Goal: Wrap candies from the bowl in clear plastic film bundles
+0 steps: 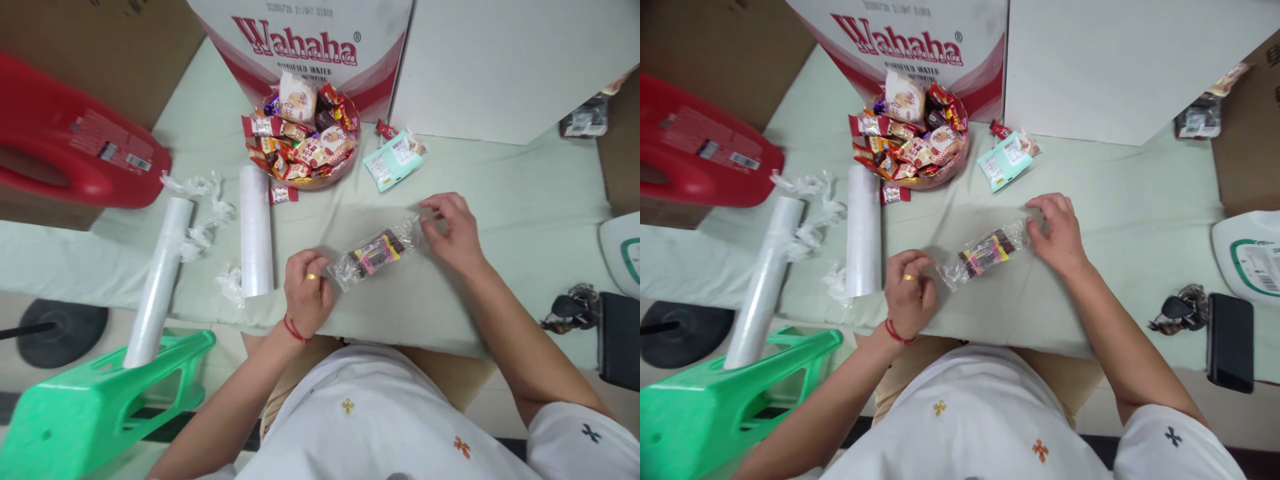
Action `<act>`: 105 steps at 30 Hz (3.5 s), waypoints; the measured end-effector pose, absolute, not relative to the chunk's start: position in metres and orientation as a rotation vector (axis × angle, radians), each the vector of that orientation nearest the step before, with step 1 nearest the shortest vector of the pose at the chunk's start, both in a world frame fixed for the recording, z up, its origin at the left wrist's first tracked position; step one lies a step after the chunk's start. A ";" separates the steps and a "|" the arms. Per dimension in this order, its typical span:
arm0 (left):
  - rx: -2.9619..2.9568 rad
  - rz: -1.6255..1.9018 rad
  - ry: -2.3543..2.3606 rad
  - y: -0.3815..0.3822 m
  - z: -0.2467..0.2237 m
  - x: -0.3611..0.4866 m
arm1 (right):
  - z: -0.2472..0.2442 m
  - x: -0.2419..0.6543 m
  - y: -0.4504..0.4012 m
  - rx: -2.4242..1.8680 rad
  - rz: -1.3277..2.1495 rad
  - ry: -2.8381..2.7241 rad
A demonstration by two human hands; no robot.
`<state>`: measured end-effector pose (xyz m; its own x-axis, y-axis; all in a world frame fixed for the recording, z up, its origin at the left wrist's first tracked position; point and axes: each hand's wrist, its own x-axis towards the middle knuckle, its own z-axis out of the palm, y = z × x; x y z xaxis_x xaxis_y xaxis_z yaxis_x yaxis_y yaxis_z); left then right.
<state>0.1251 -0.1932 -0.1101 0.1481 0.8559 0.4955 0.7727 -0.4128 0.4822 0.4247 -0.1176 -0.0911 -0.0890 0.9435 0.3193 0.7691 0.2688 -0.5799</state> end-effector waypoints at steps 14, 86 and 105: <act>2.458 0.328 1.175 -0.191 -0.116 0.114 | -0.118 0.411 -0.134 -1.230 0.468 -2.557; 2.311 0.940 0.906 -0.189 -0.131 0.167 | -0.062 0.368 -0.096 -1.554 0.848 -2.015; 2.231 1.132 1.093 -0.196 -0.135 0.176 | -0.119 0.352 -0.235 -1.383 0.472 -2.102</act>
